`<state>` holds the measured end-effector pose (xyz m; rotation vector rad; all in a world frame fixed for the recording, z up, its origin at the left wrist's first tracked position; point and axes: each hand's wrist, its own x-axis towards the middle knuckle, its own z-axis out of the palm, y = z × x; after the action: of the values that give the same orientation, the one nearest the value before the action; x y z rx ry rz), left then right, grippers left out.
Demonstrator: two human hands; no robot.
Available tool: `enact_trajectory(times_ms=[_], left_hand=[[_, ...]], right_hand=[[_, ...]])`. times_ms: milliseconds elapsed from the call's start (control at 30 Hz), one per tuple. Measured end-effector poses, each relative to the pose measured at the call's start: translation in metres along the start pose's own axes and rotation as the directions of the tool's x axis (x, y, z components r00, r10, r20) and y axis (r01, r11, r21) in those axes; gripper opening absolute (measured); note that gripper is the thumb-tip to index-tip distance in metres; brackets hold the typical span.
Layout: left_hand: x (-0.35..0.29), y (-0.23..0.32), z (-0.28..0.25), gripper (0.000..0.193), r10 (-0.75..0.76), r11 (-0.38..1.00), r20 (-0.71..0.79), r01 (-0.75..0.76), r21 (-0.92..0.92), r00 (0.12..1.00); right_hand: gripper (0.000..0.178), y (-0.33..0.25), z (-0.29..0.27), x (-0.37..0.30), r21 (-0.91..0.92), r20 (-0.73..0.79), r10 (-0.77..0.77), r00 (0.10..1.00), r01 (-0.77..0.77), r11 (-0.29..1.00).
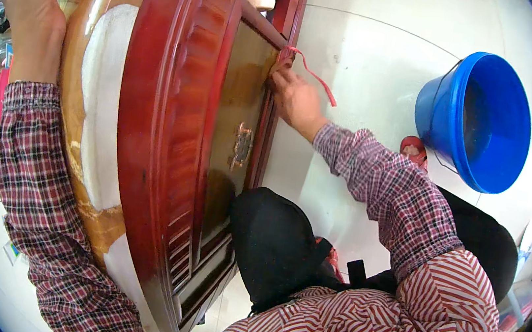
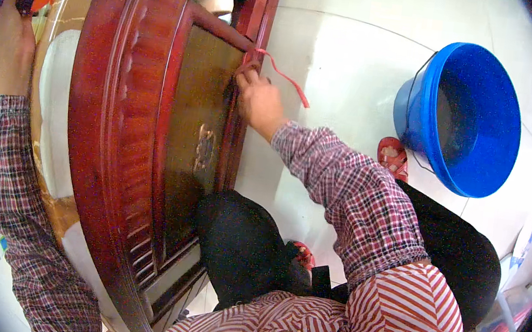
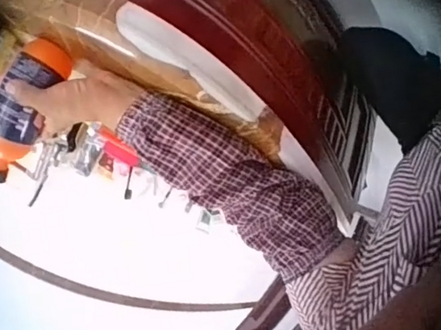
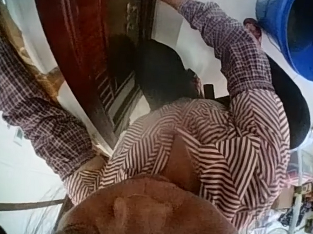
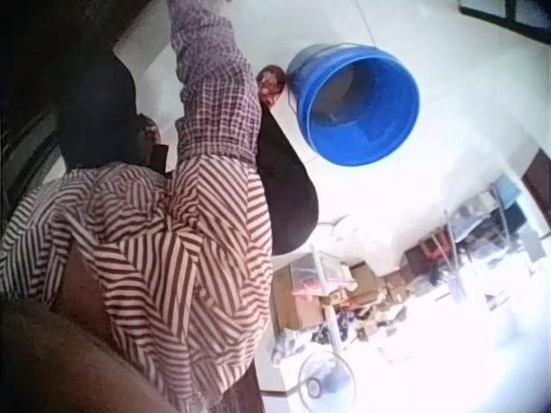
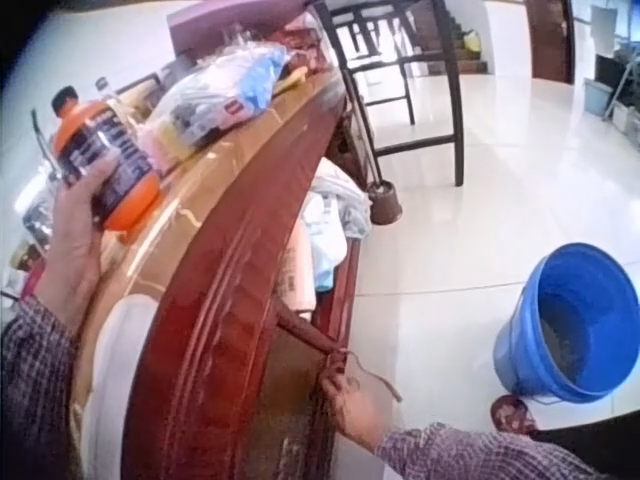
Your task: The recorder wipes down a wooden cabinet with a cloth and organizes various bottles and cleaning supplies inside the cabinet.
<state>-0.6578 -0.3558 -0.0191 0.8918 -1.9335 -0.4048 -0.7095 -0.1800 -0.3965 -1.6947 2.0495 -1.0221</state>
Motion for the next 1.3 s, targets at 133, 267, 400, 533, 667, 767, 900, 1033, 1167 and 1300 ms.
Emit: enact_trajectory(times_ms=[133, 267, 400, 533, 667, 767, 900, 1033, 1167, 1300], left_hand=[[0.011, -0.015, -0.019, 0.043, 0.188, 0.908, 0.096, -0.210, 0.363, 0.977], [-0.004, -0.014, -0.009, 0.057, 0.077, 0.997, -0.020, -0.077, 0.025, 0.997], [0.005, -0.020, -0.029, 0.033, 0.126, 0.991, 0.089, -0.122, -0.050, 0.988], [-0.009, -0.017, -0.021, 0.032, -0.035, 0.956, -0.004, 0.032, -0.290, 0.999], [-0.006, -0.013, -0.021, 0.036, -0.019, 0.964, -0.023, 0.012, -0.267, 1.000], [-0.005, -0.012, -0.024, 0.037, -0.022, 0.970, -0.025, 0.015, -0.241, 0.999], [-0.005, -0.013, -0.019, 0.037, -0.034, 0.953, -0.009, 0.030, -0.303, 0.999], [-0.012, -0.016, -0.026, 0.037, -0.026, 0.955, -0.024, 0.017, -0.295, 0.999], [-0.007, -0.017, -0.028, 0.037, -0.068, 0.940, -0.001, 0.064, -0.335, 0.998], [0.002, -0.024, -0.035, 0.037, -0.113, 0.946, 0.000, 0.107, -0.304, 0.994]], right_hand=[[0.050, -0.019, 0.005, -0.063, 0.099, 0.088, -0.147, 0.985, 0.139, 0.985], [0.042, -0.032, 0.016, -0.116, 0.348, 0.199, -0.381, 0.903, 0.298, 0.889], [0.028, -0.035, 0.016, -0.099, 0.674, 0.426, 0.410, 0.807, -0.585, 0.450], [0.021, -0.014, 0.055, -0.063, 0.826, 0.268, 0.361, 0.893, -0.406, 0.391], [0.023, 0.009, 0.052, -0.002, 0.662, -0.004, 0.484, 0.875, -0.360, 0.657], [0.024, 0.012, 0.039, 0.026, 0.687, -0.119, 0.494, 0.861, -0.288, 0.667], [0.029, 0.026, 0.048, 0.016, 0.643, -0.100, 0.415, 0.904, -0.259, 0.720], [0.035, -0.022, 0.067, -0.060, 0.635, -0.002, 0.421, 0.907, -0.324, 0.702], [0.035, -0.015, 0.058, -0.039, 0.612, -0.088, 0.475, 0.876, -0.329, 0.719], [0.030, 0.017, 0.024, 0.024, 0.503, -0.112, 0.423, 0.899, -0.316, 0.804]])
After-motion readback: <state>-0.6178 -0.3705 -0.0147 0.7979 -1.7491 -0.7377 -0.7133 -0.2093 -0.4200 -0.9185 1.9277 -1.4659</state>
